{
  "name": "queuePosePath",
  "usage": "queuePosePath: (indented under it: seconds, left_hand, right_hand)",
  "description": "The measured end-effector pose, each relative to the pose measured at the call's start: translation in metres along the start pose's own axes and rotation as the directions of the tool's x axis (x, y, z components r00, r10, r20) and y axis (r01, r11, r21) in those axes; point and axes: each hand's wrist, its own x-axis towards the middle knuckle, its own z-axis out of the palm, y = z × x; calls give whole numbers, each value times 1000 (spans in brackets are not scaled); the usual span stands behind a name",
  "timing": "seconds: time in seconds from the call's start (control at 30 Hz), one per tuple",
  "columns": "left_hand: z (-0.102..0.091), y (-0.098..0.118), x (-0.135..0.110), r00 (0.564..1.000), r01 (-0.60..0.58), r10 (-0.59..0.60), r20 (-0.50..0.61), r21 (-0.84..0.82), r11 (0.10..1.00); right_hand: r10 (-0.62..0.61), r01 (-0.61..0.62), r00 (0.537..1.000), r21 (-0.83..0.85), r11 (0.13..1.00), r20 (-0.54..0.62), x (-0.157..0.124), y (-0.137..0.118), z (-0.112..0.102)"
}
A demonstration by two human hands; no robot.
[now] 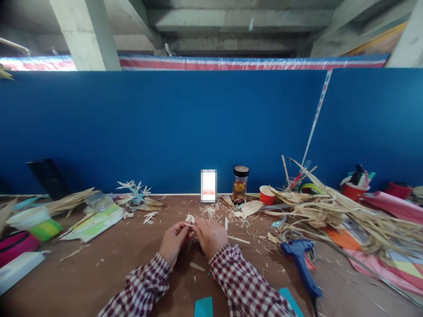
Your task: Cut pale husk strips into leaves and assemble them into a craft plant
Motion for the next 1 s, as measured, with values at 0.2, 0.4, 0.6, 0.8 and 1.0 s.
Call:
queuePosePath:
  seconds: [0.2,0.4,0.6,0.8,1.0]
  left_hand:
    - [1,0,-8,997,40,-42,67,35,999]
    - [1,0,-8,993,90,-92,68,44,995]
    - [-2,-1,-5,987,128,-134,91,67,989]
    - [1,1,-7,993,-2,-15,118,145,989]
    - [2,4,-11,994,-56,29,102,268,962]
  right_hand:
    - [100,-121,986,166,979,132,5,1,-5]
    - [77,-105,991,277,955,110,6,-5,-6]
    - [76,-94,994,285,954,73,5,-10,-8]
    - [113,-131,990,270,954,80,5,-9,-5]
    - [120,-139,989,247,959,91,4,-7,0]
